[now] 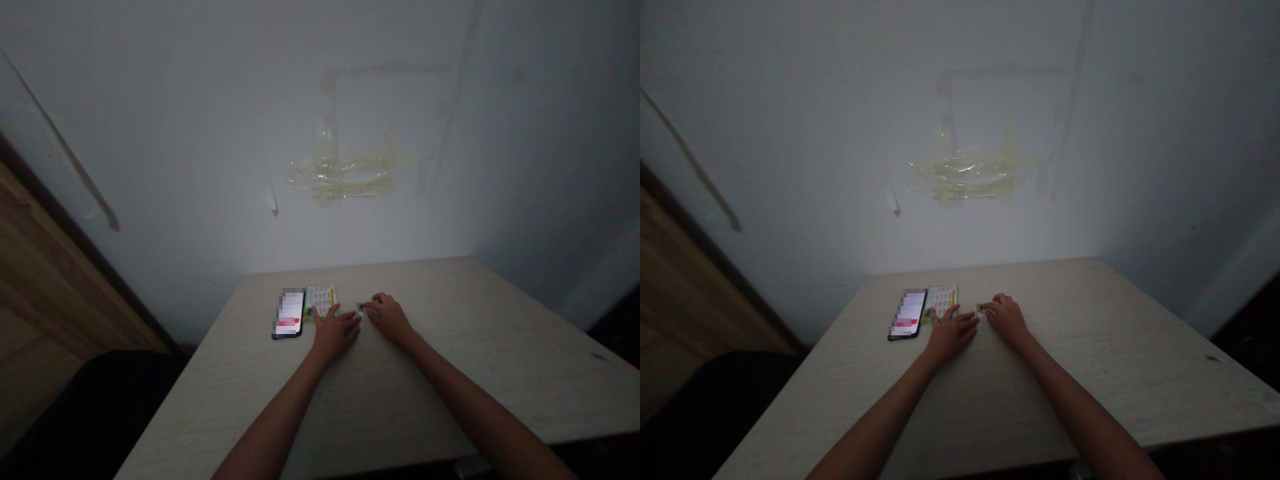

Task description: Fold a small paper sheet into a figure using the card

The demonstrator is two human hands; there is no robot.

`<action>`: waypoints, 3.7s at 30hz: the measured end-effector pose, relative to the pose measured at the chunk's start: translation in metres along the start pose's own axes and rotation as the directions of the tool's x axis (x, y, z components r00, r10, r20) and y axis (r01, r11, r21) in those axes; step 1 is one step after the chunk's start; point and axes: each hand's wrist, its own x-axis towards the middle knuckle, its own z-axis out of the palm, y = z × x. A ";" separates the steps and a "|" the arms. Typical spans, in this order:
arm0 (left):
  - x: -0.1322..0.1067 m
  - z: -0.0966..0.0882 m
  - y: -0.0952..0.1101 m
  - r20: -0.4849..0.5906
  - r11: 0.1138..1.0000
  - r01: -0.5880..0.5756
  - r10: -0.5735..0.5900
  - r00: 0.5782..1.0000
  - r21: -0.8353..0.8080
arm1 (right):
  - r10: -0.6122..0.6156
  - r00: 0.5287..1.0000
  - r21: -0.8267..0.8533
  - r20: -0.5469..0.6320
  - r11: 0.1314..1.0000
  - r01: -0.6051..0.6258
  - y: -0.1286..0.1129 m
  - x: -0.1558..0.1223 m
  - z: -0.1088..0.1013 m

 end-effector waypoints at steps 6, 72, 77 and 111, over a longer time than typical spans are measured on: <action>0.000 0.002 -0.001 -0.008 1.000 -0.005 0.005 1.000 -0.030 | 0.015 1.000 -0.031 -0.001 0.999 -0.015 -0.008 0.000 -0.003; -0.002 0.000 0.003 -0.020 1.000 0.016 -0.017 1.000 -0.013 | -0.123 0.992 0.199 -0.042 0.972 0.129 0.016 -0.012 0.004; -0.001 0.001 0.001 0.007 1.000 0.025 -0.025 1.000 -0.002 | -0.072 0.996 0.171 -0.043 0.982 0.079 0.014 -0.009 0.008; -0.002 -0.001 0.003 0.001 0.999 0.010 -0.010 1.000 -0.033 | -0.044 0.999 0.047 -0.002 0.998 0.044 0.006 -0.001 0.000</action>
